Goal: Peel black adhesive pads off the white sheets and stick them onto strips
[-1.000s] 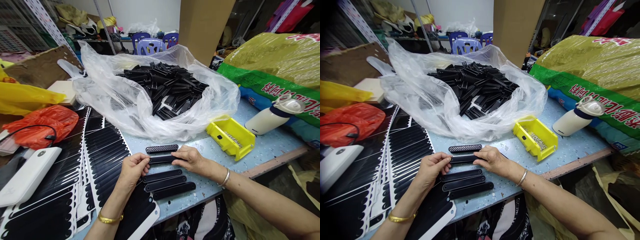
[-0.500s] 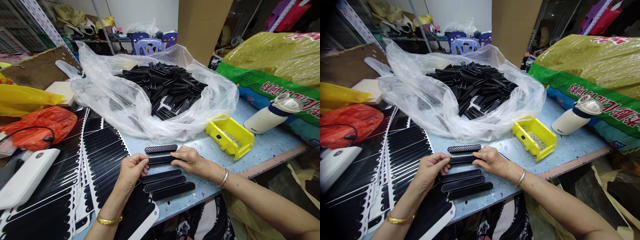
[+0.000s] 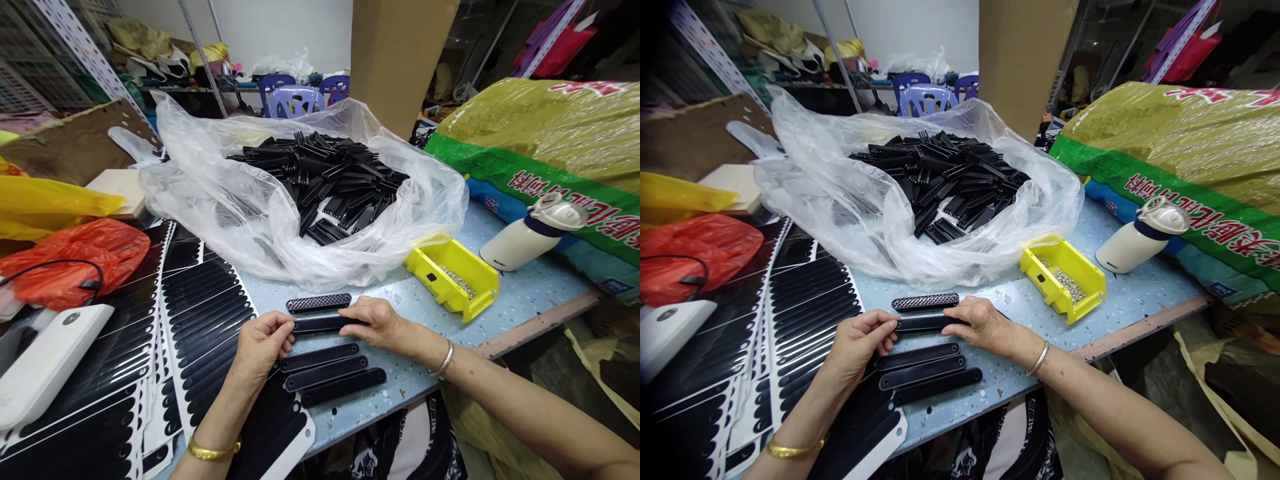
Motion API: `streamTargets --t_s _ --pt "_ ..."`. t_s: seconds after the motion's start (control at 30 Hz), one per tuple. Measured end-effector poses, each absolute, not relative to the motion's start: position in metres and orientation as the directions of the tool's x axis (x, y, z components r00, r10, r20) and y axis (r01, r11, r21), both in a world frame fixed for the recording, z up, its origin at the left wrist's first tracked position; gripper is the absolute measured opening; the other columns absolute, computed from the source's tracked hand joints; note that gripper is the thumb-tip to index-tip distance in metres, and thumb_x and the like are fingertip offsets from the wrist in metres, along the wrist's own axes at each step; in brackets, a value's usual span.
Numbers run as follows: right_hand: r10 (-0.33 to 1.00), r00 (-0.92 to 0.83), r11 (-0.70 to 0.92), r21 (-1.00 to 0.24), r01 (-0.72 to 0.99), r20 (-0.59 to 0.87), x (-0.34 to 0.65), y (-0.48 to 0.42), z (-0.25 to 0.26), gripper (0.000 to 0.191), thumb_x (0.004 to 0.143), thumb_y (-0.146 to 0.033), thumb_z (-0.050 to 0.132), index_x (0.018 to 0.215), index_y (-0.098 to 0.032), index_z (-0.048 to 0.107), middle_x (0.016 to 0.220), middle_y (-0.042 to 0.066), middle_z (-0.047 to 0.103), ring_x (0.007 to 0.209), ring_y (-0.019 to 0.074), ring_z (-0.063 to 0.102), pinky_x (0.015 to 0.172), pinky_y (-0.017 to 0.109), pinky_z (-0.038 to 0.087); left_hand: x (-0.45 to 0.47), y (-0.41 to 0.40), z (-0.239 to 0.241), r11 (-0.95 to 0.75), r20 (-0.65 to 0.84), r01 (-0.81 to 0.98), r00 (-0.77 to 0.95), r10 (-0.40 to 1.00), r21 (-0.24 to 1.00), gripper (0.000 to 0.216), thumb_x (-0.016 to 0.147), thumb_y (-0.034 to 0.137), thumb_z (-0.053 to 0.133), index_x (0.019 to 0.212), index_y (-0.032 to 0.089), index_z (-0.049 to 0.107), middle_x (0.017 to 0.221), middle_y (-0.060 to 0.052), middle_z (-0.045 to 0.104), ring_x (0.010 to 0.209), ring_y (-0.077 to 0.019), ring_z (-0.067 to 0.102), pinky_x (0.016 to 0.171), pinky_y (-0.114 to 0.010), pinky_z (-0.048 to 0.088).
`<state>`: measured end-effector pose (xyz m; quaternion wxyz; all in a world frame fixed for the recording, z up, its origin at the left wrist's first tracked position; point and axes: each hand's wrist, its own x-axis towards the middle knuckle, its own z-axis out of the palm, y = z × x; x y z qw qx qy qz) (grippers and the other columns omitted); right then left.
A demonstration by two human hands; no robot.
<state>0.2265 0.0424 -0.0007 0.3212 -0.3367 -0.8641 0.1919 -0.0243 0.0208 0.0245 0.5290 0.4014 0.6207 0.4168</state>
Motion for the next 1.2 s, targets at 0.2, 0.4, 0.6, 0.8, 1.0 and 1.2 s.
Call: streamTargets --t_s 0.2,0.4,0.6,0.8,1.0,1.2 --pt "0.834 -0.423 0.547 -0.629 0.552 0.354 0.249 0.029 0.01 0.038 0.083 -0.047 0.068 0.105 -0.017 0.069 0.078 0.005 0.068 0.066 0.0156 0.061 0.061 0.029 0.052 -0.03 0.02 0.021 0.272 -0.246 0.209 -0.142 0.959 0.939 0.024 0.061 0.038 0.072 0.072 0.016 0.074 0.05 -0.001 0.062 0.041 -0.0137 0.054 0.039 -0.022 0.04" --pt "0.868 -0.312 0.47 -0.436 0.767 0.387 0.288 0.02 0.011 0.024 0.091 -0.031 0.057 0.081 -0.016 0.073 0.064 0.004 0.06 0.056 0.014 0.055 0.053 0.026 0.044 -0.03 0.007 0.032 -0.187 0.322 0.665 -0.084 0.943 0.723 0.017 0.07 0.025 0.069 0.085 0.025 0.077 0.069 -0.004 0.072 0.062 -0.021 0.064 0.064 -0.029 0.049" --pt "0.919 -0.287 0.346 -0.205 0.915 0.271 0.299 0.019 0.005 0.02 0.08 -0.036 0.069 0.08 -0.016 0.072 0.07 0.005 0.059 0.061 0.0166 0.055 0.056 0.027 0.041 0.008 0.012 0.046 -0.554 0.403 0.608 0.381 0.832 0.569 0.02 0.079 0.013 0.058 0.093 0.021 0.072 0.091 -0.009 0.073 0.088 -0.0248 0.066 0.082 -0.036 0.051" --pt "0.868 -0.376 0.457 -0.227 0.86 0.325 0.288 0.024 -0.002 0.029 0.085 -0.01 0.051 0.058 -0.017 0.062 0.063 0.005 0.055 0.061 0.0158 0.052 0.057 0.027 0.037 0.034 0.033 0.03 -0.558 0.183 0.667 0.547 0.817 0.494 0.014 0.072 0.013 0.068 0.086 0.018 0.07 0.09 -0.011 0.071 0.093 -0.0288 0.064 0.083 -0.04 0.049" --pt "0.813 -0.355 0.489 -0.211 0.846 0.462 0.273 0.016 0.007 0.029 0.086 -0.006 0.042 0.063 -0.017 0.056 0.062 0.007 0.055 0.057 0.0166 0.049 0.056 0.029 0.034 0.038 0.035 0.028 -0.539 0.104 0.718 0.555 0.825 0.44 0.006 0.079 0.019 0.064 0.082 0.017 0.069 0.084 -0.01 0.07 0.088 -0.0273 0.066 0.081 -0.038 0.048" --pt "0.889 -0.251 0.451 -0.637 0.625 0.383 0.248 0.002 0.025 0.008 0.085 -0.013 0.056 0.086 -0.016 0.063 0.067 0.002 0.061 0.058 0.0131 0.056 0.055 0.024 0.043 0.04 0.032 0.029 -0.521 0.114 0.743 0.527 0.842 0.42 0.007 0.08 0.023 0.065 0.078 0.017 0.067 0.08 -0.008 0.069 0.081 -0.0248 0.065 0.076 -0.036 0.048"
